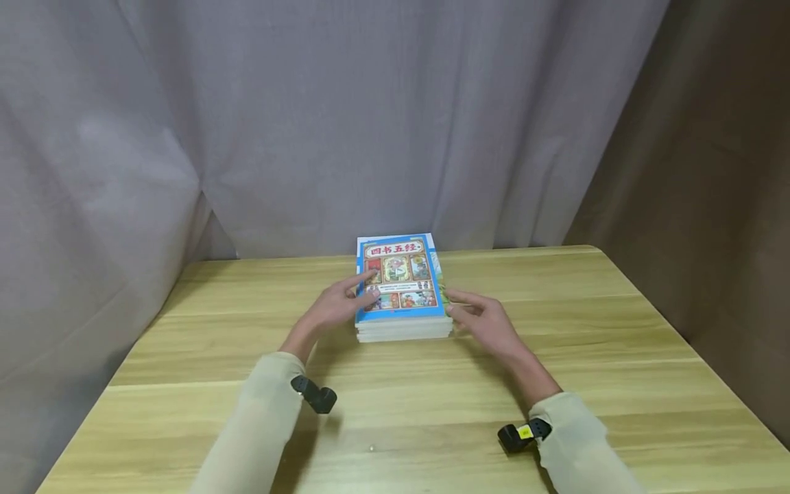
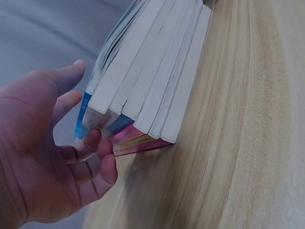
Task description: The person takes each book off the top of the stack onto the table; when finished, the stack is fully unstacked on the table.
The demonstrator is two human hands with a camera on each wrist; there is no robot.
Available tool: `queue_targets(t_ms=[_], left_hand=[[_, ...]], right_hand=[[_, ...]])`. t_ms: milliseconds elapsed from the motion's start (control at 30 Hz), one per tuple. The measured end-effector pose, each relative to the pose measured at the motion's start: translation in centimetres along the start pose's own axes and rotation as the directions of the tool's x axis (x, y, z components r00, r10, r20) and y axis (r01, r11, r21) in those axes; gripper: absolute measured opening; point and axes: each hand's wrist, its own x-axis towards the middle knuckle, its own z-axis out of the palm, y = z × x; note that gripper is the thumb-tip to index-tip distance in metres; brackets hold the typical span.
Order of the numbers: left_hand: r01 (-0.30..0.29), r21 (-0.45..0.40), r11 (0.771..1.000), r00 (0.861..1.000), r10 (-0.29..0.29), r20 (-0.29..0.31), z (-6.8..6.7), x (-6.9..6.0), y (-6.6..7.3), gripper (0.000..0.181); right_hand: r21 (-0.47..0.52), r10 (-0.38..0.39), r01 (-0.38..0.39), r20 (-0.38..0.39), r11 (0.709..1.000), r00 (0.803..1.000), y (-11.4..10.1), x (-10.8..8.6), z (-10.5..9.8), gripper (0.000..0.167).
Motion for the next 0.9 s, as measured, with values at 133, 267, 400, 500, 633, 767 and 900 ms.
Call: queue_targets(t_ms=[133, 267, 400, 500, 633, 767, 900], left_hand=[[0.002, -0.005, 1.000, 1.000, -0.002, -0.002, 0.3, 0.3, -0.4, 0.064], [0.003, 0.008, 1.000, 1.000, -0.003, -0.004, 0.1, 0.3, -0.6, 0.065], [0.014, -0.017, 1.000, 1.000, -0.014, 0.000, -0.3, 0.0, -0.8, 0.067], [0.022, -0.065, 0.998, 1.000, -0.022, -0.005, -0.7, -0.3, -1.2, 0.070], [0.018, -0.111, 0.994, 1.000, -0.020, -0.017, -1.0, -0.8, -1.7, 0.072], [0.031, -0.170, 0.985, 0.999, -0.035, -0.023, -1.1, -1.1, -2.0, 0.072], [0.067, -0.260, 0.963, 0.997, -0.076, -0.025, -1.1, -1.4, -2.2, 0.071]], right_hand=[[0.015, 0.000, 0.000, 0.004, 1.000, 1.000, 0.2, 0.0, 0.4, 0.051], [0.011, 0.003, -0.003, 0.024, 1.000, 1.000, 0.3, 0.0, 0.5, 0.052], [0.009, 0.008, -0.009, 0.045, 1.000, 0.999, 0.2, 0.1, 0.3, 0.053], [0.003, 0.025, -0.025, 0.050, 1.000, 0.998, 0.2, 0.2, 0.2, 0.053], [-0.004, 0.036, -0.036, 0.047, 0.999, 0.998, 0.1, 0.4, 0.0, 0.053], [0.005, 0.024, -0.025, 0.047, 1.000, 0.999, 0.2, 0.5, -0.1, 0.053], [0.006, 0.009, -0.009, 0.048, 1.000, 0.999, 0.2, 0.5, -0.2, 0.054]])
